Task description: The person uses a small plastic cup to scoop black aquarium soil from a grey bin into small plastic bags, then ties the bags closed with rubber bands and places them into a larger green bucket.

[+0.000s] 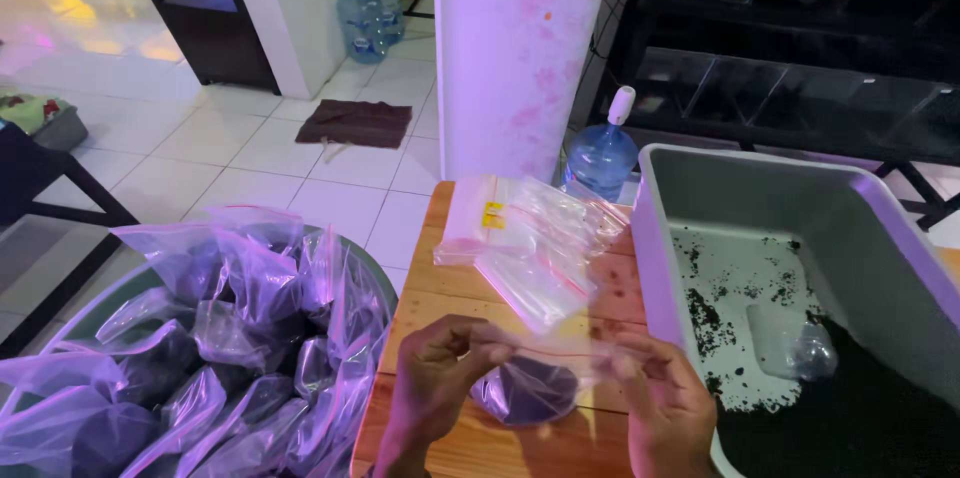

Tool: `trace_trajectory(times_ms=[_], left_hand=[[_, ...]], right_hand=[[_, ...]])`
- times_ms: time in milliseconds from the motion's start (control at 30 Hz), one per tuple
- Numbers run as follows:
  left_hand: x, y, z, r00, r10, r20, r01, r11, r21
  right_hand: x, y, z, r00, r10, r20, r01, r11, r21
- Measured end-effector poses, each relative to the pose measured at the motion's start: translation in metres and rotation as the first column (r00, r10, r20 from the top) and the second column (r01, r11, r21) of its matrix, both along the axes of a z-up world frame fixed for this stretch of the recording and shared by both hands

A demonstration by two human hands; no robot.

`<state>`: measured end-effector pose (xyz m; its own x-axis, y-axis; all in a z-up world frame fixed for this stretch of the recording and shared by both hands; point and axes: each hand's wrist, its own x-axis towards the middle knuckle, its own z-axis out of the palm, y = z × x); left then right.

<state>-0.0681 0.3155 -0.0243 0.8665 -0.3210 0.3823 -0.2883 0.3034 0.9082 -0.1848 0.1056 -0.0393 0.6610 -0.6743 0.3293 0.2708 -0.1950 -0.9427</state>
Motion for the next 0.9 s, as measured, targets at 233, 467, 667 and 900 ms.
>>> trace_trajectory(times_ms=[233,467,667,900], left_hand=[[-0.002,0.001,0.006,0.998,0.016,0.061,-0.015,1.0,-0.005],[-0.008,0.007,0.021,0.998,-0.029,0.049,0.023,0.994,0.107],[-0.011,-0.003,0.011,1.0,0.002,0.01,-0.004,0.988,0.154],[-0.02,-0.003,0.027,0.975,0.008,0.222,-0.051,0.981,0.189]], right_hand=[[-0.005,0.007,0.039,0.976,0.013,-0.218,-0.046,0.988,-0.15],[-0.008,0.008,0.048,0.999,0.043,-0.03,-0.052,0.909,-0.413],[-0.006,-0.012,0.053,0.994,0.096,-0.056,-0.105,0.645,-0.757],[0.004,0.01,0.08,0.982,0.169,-0.085,-0.157,0.479,-0.864]])
